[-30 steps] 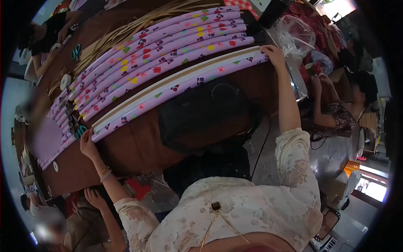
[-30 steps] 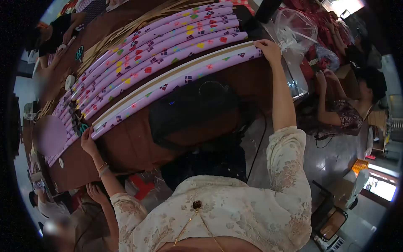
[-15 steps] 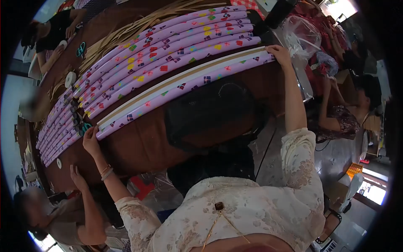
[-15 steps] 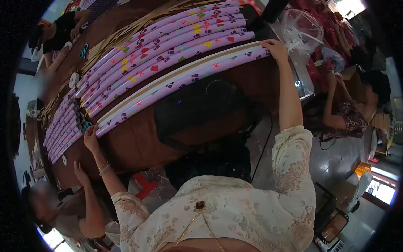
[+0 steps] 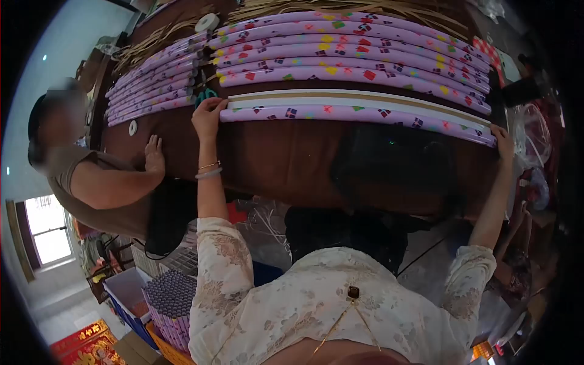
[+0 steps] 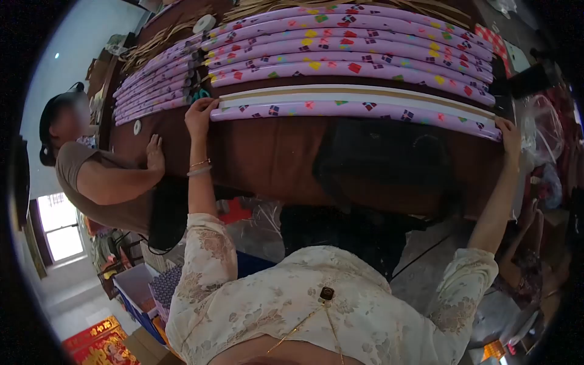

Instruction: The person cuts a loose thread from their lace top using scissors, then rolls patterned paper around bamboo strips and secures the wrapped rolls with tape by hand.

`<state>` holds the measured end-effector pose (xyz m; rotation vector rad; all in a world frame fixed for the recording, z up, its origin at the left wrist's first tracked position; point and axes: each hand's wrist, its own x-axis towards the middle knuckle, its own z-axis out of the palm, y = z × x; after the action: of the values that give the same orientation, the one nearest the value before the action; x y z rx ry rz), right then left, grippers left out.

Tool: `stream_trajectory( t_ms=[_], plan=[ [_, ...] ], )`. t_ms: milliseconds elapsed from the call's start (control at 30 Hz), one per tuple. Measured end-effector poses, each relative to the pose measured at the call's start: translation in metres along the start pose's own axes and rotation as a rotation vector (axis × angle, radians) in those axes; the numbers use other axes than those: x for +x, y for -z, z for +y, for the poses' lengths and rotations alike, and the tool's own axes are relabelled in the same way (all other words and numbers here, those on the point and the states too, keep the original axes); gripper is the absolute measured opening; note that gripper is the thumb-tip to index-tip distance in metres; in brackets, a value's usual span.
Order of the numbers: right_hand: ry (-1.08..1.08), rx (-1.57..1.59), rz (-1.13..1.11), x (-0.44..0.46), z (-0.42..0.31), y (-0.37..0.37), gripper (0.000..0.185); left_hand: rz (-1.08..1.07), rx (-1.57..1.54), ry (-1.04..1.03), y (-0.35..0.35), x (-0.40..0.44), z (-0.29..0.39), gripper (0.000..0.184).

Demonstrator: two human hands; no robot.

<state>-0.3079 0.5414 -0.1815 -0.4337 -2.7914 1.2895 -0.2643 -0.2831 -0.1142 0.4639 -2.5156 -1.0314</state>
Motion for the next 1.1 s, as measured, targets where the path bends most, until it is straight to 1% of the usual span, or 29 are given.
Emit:
stream_trajectory(
  t_ms=[33, 100, 133, 200, 267, 367, 567, 633, 667, 700, 767, 800, 867, 933, 967, 1033, 1100],
  plan=[
    [-0.012, -0.004, 0.003, -0.001, -0.002, 0.0, 0.036, 0.007, -0.079, -0.014, -0.002, 0.001, -0.005, 0.021],
    [-0.037, -0.012, 0.012, -0.002, -0.005, 0.001, 0.037, 0.014, -0.037, -0.005, 0.0, -0.002, 0.002, 0.021],
    [-0.024, -0.001, -0.006, 0.0, -0.004, 0.002, 0.037, 0.037, -0.037, -0.026, -0.004, 0.004, -0.012, 0.022],
    [-0.048, -0.083, 0.02, 0.006, 0.004, 0.006, 0.039, 0.045, -0.024, -0.021, -0.003, 0.001, -0.004, 0.022],
    [-0.031, -0.07, 0.004, 0.012, 0.016, 0.009, 0.039, 0.059, -0.026, -0.01, -0.001, 0.0, -0.001, 0.021],
    [-0.03, -0.083, 0.007, 0.013, 0.016, 0.008, 0.039, 0.013, 0.011, 0.014, 0.0, 0.0, -0.001, 0.026],
    [-0.06, -0.189, 0.081, 0.004, 0.0, 0.005, 0.039, 0.025, -0.016, -0.014, -0.003, 0.002, -0.009, 0.025],
    [-0.027, -0.151, 0.014, 0.011, 0.008, 0.007, 0.038, 0.039, 0.027, -0.012, 0.001, -0.001, 0.002, 0.023],
    [-0.036, -0.161, 0.023, 0.011, 0.011, 0.007, 0.038, 0.051, 0.069, -0.009, 0.0, -0.002, 0.007, 0.021],
    [-0.013, -0.146, 0.022, 0.009, 0.009, 0.004, 0.037, 0.042, 0.012, -0.008, -0.002, 0.0, -0.001, 0.023],
    [0.024, -0.139, 0.026, 0.005, 0.005, 0.001, 0.036, 0.031, 0.036, -0.043, -0.001, 0.0, -0.001, 0.023],
    [0.039, -0.147, 0.028, 0.001, 0.0, 0.001, 0.036, 0.017, 0.037, -0.023, -0.001, 0.002, -0.005, 0.024],
    [-0.037, -0.25, 0.116, -0.03, -0.054, -0.01, 0.036, -0.007, 0.017, -0.016, -0.002, 0.008, -0.016, 0.024],
    [0.013, -0.271, 0.164, -0.03, -0.052, -0.012, 0.037, -0.01, 0.042, -0.031, -0.002, 0.009, -0.019, 0.024],
    [-0.005, -0.249, 0.161, -0.027, -0.048, -0.012, 0.037, -0.004, 0.087, -0.035, -0.001, 0.008, -0.016, 0.024],
    [-0.019, -0.202, 0.162, -0.021, -0.037, -0.014, 0.037, -0.008, -0.009, -0.073, -0.003, 0.011, -0.025, 0.024],
    [-0.026, -0.189, 0.184, -0.023, -0.036, -0.014, 0.037, -0.036, -0.021, -0.066, -0.001, 0.012, -0.025, 0.024]
  ],
)
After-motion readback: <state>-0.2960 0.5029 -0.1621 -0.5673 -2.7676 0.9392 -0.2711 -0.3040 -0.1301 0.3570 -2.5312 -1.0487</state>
